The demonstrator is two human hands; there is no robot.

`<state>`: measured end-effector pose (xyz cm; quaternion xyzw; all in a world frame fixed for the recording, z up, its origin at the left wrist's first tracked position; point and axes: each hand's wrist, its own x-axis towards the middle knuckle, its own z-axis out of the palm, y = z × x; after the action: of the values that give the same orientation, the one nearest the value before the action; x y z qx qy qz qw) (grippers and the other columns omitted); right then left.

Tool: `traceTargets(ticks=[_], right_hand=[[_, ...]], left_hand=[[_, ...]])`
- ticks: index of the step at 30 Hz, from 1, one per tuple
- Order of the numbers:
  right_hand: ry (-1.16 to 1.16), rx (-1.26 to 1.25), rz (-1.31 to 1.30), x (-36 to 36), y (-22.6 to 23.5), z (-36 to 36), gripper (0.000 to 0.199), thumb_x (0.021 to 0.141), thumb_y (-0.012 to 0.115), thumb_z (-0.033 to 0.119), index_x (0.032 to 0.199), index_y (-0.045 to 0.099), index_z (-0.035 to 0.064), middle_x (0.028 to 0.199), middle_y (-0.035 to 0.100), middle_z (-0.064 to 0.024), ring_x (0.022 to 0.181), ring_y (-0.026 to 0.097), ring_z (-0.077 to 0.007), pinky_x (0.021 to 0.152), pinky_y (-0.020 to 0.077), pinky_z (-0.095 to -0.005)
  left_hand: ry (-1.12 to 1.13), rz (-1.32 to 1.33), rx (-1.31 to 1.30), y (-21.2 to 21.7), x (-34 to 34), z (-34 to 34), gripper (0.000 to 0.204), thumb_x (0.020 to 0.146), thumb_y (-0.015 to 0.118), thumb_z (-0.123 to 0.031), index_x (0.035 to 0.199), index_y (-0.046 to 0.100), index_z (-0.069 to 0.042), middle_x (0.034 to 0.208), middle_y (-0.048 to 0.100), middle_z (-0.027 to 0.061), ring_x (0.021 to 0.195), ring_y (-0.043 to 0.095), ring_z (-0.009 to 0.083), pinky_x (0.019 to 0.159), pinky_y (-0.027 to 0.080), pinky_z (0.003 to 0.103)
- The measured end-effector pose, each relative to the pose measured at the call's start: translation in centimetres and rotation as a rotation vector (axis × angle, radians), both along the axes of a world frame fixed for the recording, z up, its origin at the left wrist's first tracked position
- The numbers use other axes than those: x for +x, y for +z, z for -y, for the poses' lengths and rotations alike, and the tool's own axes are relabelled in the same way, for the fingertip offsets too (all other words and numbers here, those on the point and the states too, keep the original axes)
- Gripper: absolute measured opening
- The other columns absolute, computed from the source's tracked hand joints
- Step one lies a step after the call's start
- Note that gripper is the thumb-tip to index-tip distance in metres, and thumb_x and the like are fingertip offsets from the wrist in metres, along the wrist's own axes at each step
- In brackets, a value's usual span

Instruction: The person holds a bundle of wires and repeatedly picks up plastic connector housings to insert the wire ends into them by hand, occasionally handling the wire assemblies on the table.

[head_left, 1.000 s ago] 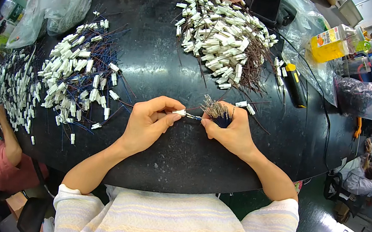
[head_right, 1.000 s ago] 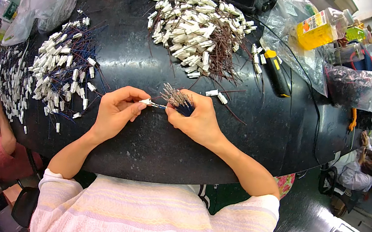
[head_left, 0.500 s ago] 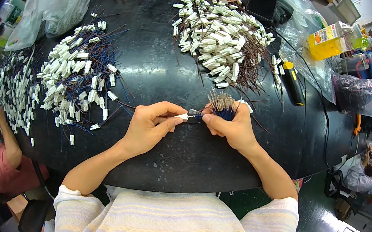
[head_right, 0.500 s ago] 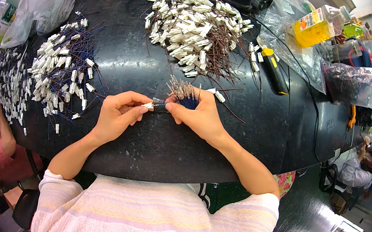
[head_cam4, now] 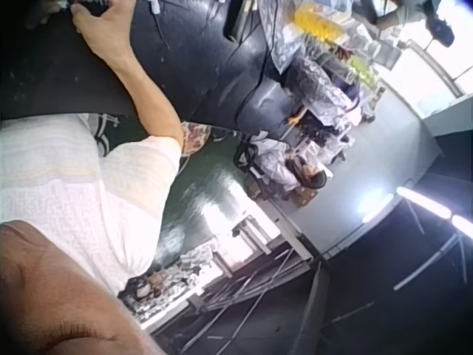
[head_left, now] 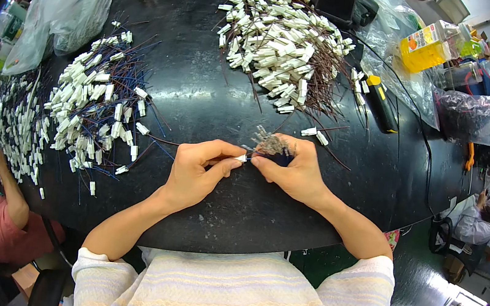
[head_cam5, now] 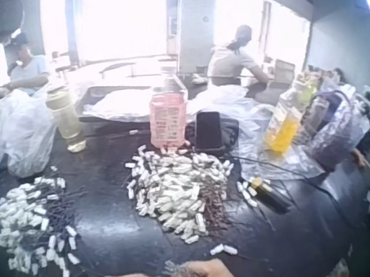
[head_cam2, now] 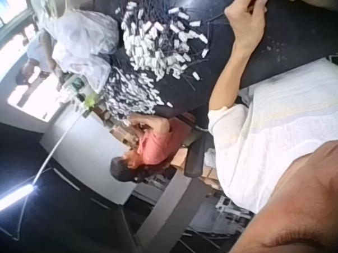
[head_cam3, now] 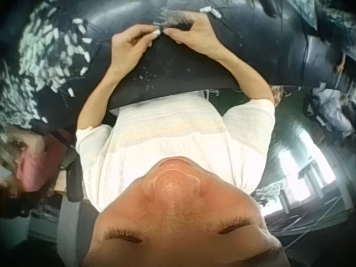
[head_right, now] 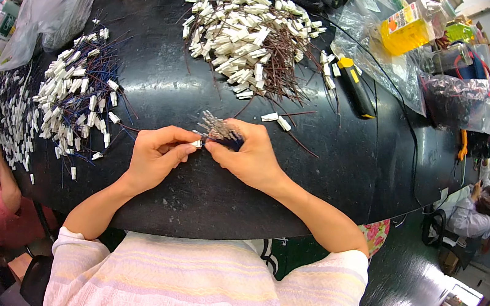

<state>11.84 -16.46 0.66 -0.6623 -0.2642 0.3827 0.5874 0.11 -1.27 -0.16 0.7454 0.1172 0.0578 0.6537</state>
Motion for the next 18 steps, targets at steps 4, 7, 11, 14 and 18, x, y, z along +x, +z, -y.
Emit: traceTargets(ticks=[4, 7, 11, 14, 18], right_hand=[[-0.007, 0.046, 0.134, -0.2, -0.3, -0.1, 0.008, 0.076, 0.065, 0.003, 0.081, 0.06, -0.001, 0.061, 0.055, -0.0011, 0.051, 0.048, -0.0034, 0.046, 0.0374, -0.0191], [-0.032, 0.19, 0.157, -0.3, -0.7, -0.1, 0.008, 0.074, 0.067, 0.003, 0.078, 0.06, -0.0005, 0.063, 0.057, -0.0003, 0.053, 0.049, -0.0037, 0.047, 0.0387, -0.0199], [0.174, 0.31, 0.303, -0.7, -0.2, 1.1, 0.007, 0.07, 0.058, -0.002, 0.076, 0.061, -0.0023, 0.065, 0.057, -0.008, 0.046, 0.051, -0.0114, 0.043, 0.0365, -0.0234], [0.247, 0.456, 0.364, -1.5, -0.6, 1.2, 0.01, 0.068, 0.058, 0.0, 0.078, 0.059, -0.0024, 0.059, 0.055, -0.0065, 0.042, 0.049, -0.0117, 0.04, 0.0333, -0.0241], [0.303, 0.417, 0.239, -2.2, 0.2, 1.2, 0.01, 0.07, 0.057, -0.003, 0.08, 0.056, -0.0018, 0.055, 0.054, -0.005, 0.043, 0.049, -0.0105, 0.042, 0.0342, -0.0241]], left_hand=[[0.0, 0.014, 0.072, 0.1, 0.0, 0.1, 0.016, 0.078, 0.06, 0.003, 0.094, 0.061, 0.005, 0.078, 0.063, 0.0063, 0.063, 0.056, 0.007, 0.056, 0.046, 0.019], [-0.106, 0.046, -0.157, 0.8, 1.0, -1.7, 0.014, 0.08, 0.057, 0.003, 0.094, 0.061, 0.005, 0.087, 0.062, 0.0054, 0.075, 0.057, 0.0084, 0.066, 0.045, 0.021], [-0.124, 0.34, 0.32, 1.9, 5.4, -2.6, 0.019, 0.075, 0.062, -0.001, 0.094, 0.063, -0.003, 0.098, 0.061, 0.007, 0.086, 0.055, 0.0167, 0.073, 0.045, 0.027], [-0.357, 0.663, 0.785, 2.6, 9.8, 0.6, 0.028, 0.062, 0.069, -0.007, 0.09, 0.064, -0.007, 0.101, 0.06, 0.0066, 0.094, 0.051, 0.0266, 0.077, 0.045, 0.036], [-0.548, 0.808, 0.978, -0.1, 12.7, 3.2, 0.028, 0.059, 0.065, -0.008, 0.087, 0.061, -0.006, 0.092, 0.06, 0.0041, 0.09, 0.052, 0.0242, 0.071, 0.047, 0.035]])
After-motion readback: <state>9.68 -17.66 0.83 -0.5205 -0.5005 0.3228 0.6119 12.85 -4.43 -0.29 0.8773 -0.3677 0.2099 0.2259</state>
